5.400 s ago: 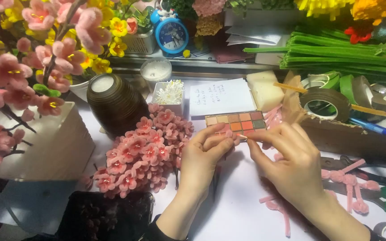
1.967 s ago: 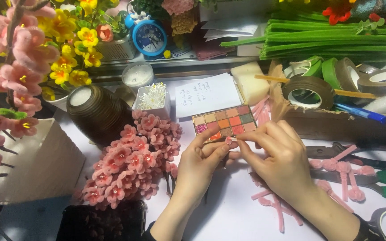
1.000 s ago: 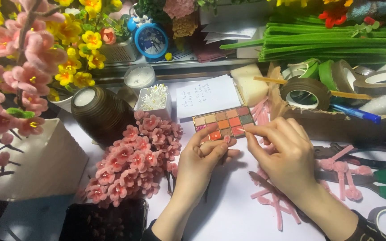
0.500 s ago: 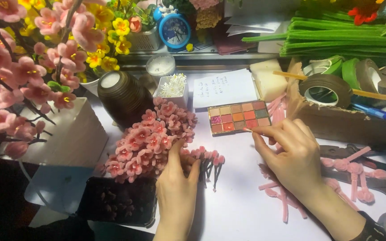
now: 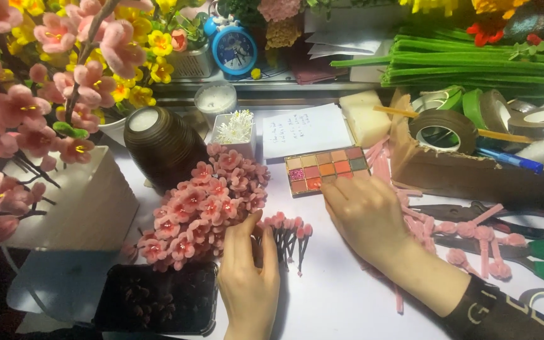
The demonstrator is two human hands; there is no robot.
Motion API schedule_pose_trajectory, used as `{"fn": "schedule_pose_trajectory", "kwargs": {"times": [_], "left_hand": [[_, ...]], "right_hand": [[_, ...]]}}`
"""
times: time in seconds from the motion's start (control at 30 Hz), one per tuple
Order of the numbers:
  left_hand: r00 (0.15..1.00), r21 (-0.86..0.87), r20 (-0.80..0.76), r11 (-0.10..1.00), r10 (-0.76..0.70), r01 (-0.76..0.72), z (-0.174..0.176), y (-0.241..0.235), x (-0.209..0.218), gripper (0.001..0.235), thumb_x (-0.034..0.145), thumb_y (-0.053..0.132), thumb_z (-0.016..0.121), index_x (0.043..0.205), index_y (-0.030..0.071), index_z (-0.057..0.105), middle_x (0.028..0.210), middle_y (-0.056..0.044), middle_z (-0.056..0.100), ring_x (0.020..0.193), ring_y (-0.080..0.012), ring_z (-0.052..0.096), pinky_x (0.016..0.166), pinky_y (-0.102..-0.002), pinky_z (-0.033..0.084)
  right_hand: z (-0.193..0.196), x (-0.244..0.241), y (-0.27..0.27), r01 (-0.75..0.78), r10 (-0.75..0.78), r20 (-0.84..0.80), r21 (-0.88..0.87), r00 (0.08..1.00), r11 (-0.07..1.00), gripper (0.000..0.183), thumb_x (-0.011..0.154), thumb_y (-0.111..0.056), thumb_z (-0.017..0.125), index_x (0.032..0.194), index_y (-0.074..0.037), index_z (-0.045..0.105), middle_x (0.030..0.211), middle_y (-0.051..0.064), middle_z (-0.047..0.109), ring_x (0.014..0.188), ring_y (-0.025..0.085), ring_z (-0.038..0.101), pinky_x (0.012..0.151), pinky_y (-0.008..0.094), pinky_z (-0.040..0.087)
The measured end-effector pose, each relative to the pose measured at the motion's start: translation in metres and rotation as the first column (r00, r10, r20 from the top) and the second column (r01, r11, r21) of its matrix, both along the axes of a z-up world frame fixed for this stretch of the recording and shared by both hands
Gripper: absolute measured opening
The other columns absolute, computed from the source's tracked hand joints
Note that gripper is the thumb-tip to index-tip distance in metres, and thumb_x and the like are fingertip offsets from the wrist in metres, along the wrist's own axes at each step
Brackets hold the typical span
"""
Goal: Assembling small artificial flower petals onto stems at a design station using a small applicator tool.
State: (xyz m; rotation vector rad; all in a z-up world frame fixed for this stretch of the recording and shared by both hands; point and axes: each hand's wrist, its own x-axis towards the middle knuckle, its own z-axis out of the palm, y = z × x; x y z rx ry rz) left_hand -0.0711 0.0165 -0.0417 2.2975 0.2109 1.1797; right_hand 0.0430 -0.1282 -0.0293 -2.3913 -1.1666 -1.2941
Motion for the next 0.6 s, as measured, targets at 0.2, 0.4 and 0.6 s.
{"fn": "schedule_pose_trajectory", "kwargs": {"times": [0.2,0.4,0.6], "left_hand": [[0.999,-0.03,-0.009,0.999,-0.045,0.045,-0.002,0.002,0.001,0.019,0.087,0.009,0.057,0.106,0.007,0.059,0.09,-0.005,0.061,0.079,-0.0171,0.061,0.064,-0.028,0.05],[0.995,-0.084,-0.043,0.993,-0.086,0.082,-0.003,0.003,0.0,0.019,0.088,0.012,0.055,0.106,0.007,0.059,0.091,-0.006,0.061,0.079,-0.0177,0.061,0.061,-0.028,0.049],[0.996,-0.168,0.002,0.982,-0.089,0.088,-0.005,0.003,-0.005,0.024,0.092,0.017,0.049,0.103,0.011,0.069,0.073,0.005,0.071,0.046,-0.0033,0.05,0.042,-0.021,0.042]], "right_hand": [[-0.026,-0.003,0.015,0.072,-0.088,-0.114,-0.138,0.99,0.988,0.028,0.077,-0.038,0.07,0.077,-0.013,0.061,0.06,0.0,0.05,0.052,0.02,0.051,0.049,0.033,0.038],[-0.01,-0.013,0.011,0.077,-0.082,-0.334,-0.028,0.939,0.997,0.017,0.084,-0.028,0.06,0.076,-0.013,0.06,0.056,0.002,0.051,0.042,0.031,0.051,0.037,0.042,0.042],[0.041,-0.025,-0.035,0.282,-0.24,-0.7,-0.057,0.673,0.958,0.028,0.088,-0.038,0.052,0.072,-0.021,0.068,0.072,0.0,0.068,0.068,0.029,0.063,0.06,0.046,0.046]]}}
